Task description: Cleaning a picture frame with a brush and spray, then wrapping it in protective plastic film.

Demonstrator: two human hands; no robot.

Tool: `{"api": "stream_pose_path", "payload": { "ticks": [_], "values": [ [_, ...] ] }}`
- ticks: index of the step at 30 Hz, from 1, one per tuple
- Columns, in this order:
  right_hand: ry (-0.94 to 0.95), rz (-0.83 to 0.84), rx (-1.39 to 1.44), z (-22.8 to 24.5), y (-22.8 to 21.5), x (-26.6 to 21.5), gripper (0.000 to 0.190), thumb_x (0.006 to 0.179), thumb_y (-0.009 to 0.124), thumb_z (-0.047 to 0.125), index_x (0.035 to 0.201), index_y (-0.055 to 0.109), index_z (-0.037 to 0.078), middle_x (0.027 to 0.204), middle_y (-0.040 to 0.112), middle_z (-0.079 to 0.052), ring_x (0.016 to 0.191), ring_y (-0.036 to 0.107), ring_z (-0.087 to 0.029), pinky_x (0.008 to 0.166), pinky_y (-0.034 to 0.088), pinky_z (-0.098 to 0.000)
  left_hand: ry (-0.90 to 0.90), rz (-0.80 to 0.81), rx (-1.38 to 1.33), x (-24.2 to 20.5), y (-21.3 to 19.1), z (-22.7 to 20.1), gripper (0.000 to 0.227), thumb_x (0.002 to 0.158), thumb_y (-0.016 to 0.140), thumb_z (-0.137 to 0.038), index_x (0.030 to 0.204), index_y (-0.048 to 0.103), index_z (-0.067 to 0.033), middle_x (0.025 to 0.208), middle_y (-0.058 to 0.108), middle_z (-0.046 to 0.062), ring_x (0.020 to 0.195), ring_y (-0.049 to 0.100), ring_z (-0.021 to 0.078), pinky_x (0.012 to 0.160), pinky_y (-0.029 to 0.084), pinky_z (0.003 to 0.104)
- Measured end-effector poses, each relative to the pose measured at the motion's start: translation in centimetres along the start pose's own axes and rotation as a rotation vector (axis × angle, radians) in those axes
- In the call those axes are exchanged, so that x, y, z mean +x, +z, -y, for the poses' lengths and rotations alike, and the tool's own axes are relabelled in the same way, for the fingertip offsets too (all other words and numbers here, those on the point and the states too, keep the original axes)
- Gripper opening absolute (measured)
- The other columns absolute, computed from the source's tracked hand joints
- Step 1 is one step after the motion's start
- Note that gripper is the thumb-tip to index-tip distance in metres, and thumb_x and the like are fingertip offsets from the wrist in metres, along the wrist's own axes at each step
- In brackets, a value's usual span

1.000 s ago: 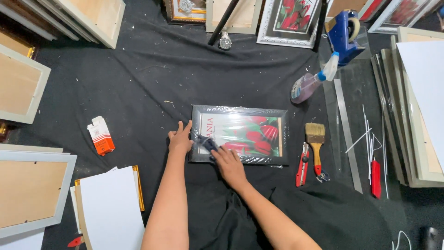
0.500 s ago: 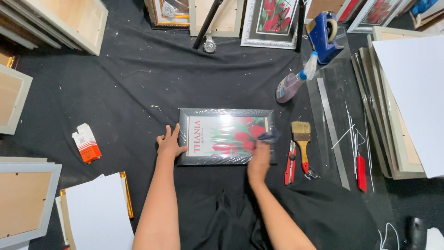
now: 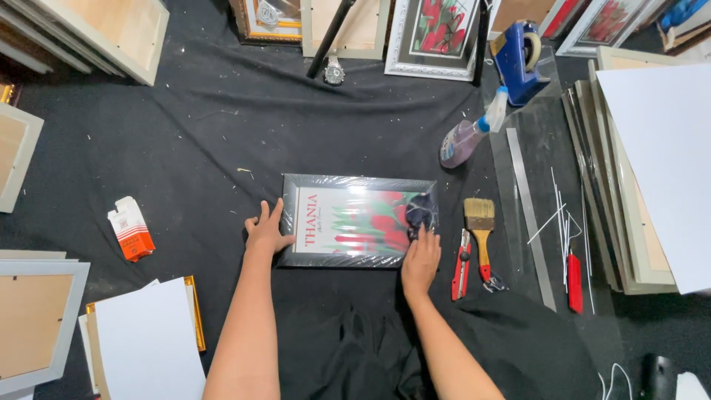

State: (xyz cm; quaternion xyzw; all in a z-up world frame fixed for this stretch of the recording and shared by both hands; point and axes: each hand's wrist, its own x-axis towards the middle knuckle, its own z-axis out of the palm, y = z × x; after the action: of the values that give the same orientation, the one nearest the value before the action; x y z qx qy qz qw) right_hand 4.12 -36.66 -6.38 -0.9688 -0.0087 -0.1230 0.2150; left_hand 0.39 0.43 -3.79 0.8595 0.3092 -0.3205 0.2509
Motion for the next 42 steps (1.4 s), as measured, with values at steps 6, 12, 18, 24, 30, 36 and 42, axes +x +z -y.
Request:
{"api": "stream_pose_path", "payload": {
  "ticks": [6,12,18,24,30,36,42],
  "values": [
    [-0.004,0.001,-0.067,-1.2,1.0,2.4,0.044,0.107,0.050,0.020,0.151,0.053,0.020,0.156,0.049,-0.005,0.148,0.039,-0.030,0.121,0.031,-0.0463,0.005,-0.002,0.003,-0.9,-0.5,-0.6,0.101,0.093,0.073,-0.046,0.166,0.003,-0.0398,0.174,-0.001,-0.001,0.152,0.014,0.0396,0.097,0.058,0.063],
    [-0.219,0.019,-0.140,0.1,3.3,11.3,0.048,0.103,0.055,0.011,0.150,0.052,0.012,0.155,0.049,-0.011,0.146,0.042,-0.035,0.116,0.037,-0.0480,0.007,-0.002,0.019,-1.9,-0.9,-1.0,0.103,0.093,0.072,-0.048,0.166,0.000,-0.0390,0.174,0.000,0.000,0.152,0.015,0.0403,0.107,0.053,0.058],
    [-0.160,0.068,-0.247,0.7,5.3,15.6,0.047,0.108,0.049,0.019,0.155,0.045,0.016,0.161,0.042,-0.004,0.150,0.036,-0.031,0.118,0.032,-0.0539,-0.001,0.003,0.024,-2.5,-1.4,-1.5,0.103,0.094,0.070,-0.049,0.166,-0.002,-0.0398,0.174,-0.001,-0.001,0.153,0.014,0.0398,0.109,0.050,0.058],
    [-0.106,-0.146,-0.289,-0.7,1.2,5.3,0.041,0.104,0.052,0.021,0.143,0.058,0.010,0.156,0.050,-0.007,0.142,0.046,-0.033,0.110,0.040,-0.0490,-0.003,-0.007,0.014,-1.2,-0.5,-0.6,0.101,0.094,0.071,-0.047,0.166,0.001,-0.0420,0.174,0.000,-0.002,0.152,0.014,0.0402,0.100,0.056,0.060],
    [-0.086,-0.134,-0.163,0.2,1.6,5.6,0.043,0.101,0.054,0.011,0.142,0.058,0.003,0.156,0.049,-0.014,0.142,0.044,-0.039,0.109,0.041,-0.0490,-0.002,0.006,-0.014,-1.1,-0.8,-0.7,0.100,0.095,0.072,-0.044,0.166,0.002,-0.0406,0.174,-0.002,-0.001,0.153,0.013,0.0412,0.098,0.056,0.064],
    [-0.175,-0.164,-0.120,-2.4,9.6,13.1,0.050,0.096,0.056,0.008,0.146,0.055,0.005,0.148,0.053,-0.019,0.140,0.045,-0.041,0.116,0.035,-0.0490,0.001,-0.001,0.042,-1.5,-0.7,-0.8,0.102,0.093,0.071,-0.048,0.166,0.000,-0.0413,0.174,0.001,-0.002,0.152,0.016,0.0389,0.103,0.055,0.060],
    [-0.468,0.060,0.240,15.0,8.7,5.5,0.049,0.095,0.045,-0.005,0.143,0.051,-0.008,0.146,0.050,-0.032,0.137,0.045,-0.049,0.118,0.032,-0.0525,-0.024,0.013,0.036,-1.0,-0.4,-0.8,0.102,0.093,0.071,-0.050,0.165,-0.001,-0.0434,0.174,-0.002,-0.005,0.152,0.015,0.0372,0.103,0.055,0.060]
  ]
}}
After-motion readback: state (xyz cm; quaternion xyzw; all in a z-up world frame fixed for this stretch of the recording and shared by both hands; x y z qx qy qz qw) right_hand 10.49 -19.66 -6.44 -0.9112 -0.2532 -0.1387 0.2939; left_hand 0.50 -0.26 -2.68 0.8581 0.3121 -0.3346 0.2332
